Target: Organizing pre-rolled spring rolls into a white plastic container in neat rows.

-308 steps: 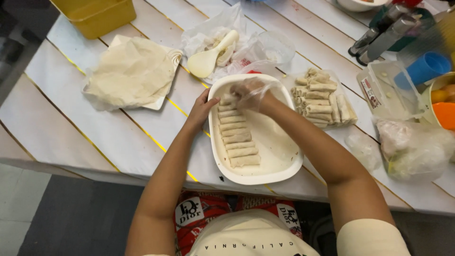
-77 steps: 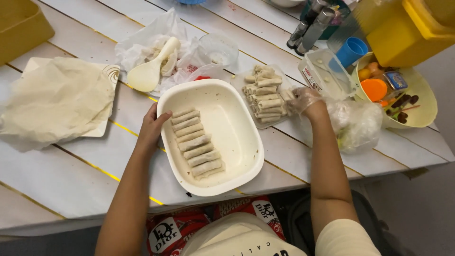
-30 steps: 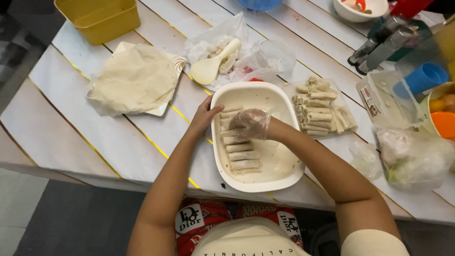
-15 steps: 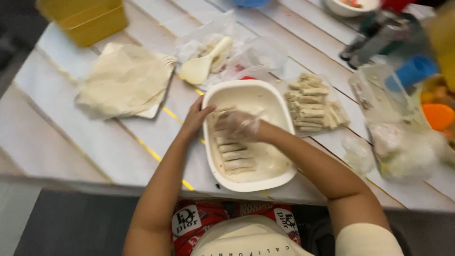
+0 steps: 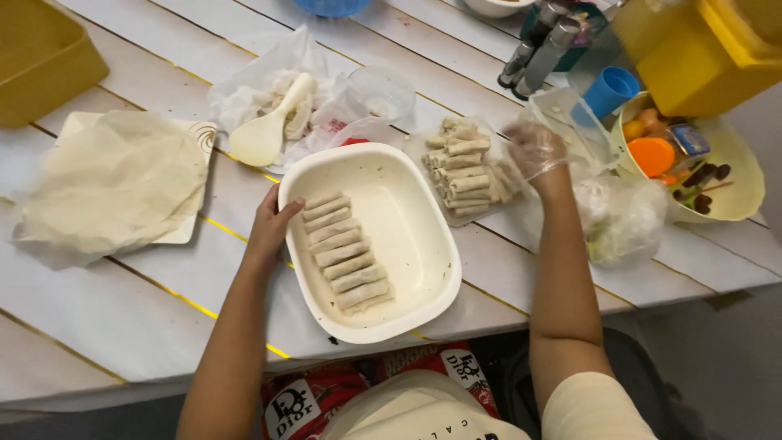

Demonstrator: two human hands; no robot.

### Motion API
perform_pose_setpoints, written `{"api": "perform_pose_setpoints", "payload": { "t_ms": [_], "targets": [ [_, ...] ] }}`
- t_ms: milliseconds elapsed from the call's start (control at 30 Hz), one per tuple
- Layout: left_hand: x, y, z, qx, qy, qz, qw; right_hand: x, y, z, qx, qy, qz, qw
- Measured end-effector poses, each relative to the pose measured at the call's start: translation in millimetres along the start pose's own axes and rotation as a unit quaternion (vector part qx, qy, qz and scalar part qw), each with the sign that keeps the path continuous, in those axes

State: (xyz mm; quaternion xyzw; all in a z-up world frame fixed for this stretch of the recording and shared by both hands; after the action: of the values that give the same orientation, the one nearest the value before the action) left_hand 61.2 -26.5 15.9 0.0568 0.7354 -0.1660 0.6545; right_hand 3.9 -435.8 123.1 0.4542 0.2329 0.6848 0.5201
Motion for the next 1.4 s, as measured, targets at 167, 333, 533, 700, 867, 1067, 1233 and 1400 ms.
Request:
{"api": "perform_pose_setpoints", "payload": {
  "t_ms": [167,333,533,700,867,1067,1233,1400],
  "targets": [
    [-7,-1,-6,-0.007,0.012,0.014,1.0,-81,-40,-40,0.225,-0.24,-0.114,0.938],
    [-10,-4,-12,-0.005,0.015,0.02,1.0,-64,-39,-40,0.214,-0.246,-0.143,0.934],
    [-18,-8,-17,-0.008,0.016,0.022,1.0,-28,-17,-40,0.216,-0.28,-0.115,0.928],
    [-19,-9,-16,-0.003,0.02,0.033,0.999,-13,-10,-44,0.207,-0.292,-0.062,0.932],
    [-27,-12,-20,-0.003,0.013,0.027,1.0,-27,-17,-41,0.204,-0.259,-0.046,0.943],
    [-22,-10,-16,-0.006,0.005,0.017,1.0,-13,-12,-42,0.212,-0.245,-0.041,0.945],
    [-30,-13,-22,-0.004,0.005,0.019,1.0,-28,-9,-41,0.174,-0.293,0.057,0.938],
    [1,0,1,-0.005,-0.006,0.013,1.0,-62,-1,-49,0.102,-0.338,0.201,0.914]
  ]
}}
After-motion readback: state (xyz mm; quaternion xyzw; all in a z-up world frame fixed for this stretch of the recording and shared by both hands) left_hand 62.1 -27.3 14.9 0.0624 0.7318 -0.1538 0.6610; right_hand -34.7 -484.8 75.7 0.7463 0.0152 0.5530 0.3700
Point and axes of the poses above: each hand's wrist, its own z-axis towards the middle knuckle, its own y-axis out of the back of the hand, x = y × z, the point moved 8 cm from there along z, towards the middle knuckle, and after that the axes turned 2 degrees about x, right-handed, at the moved point
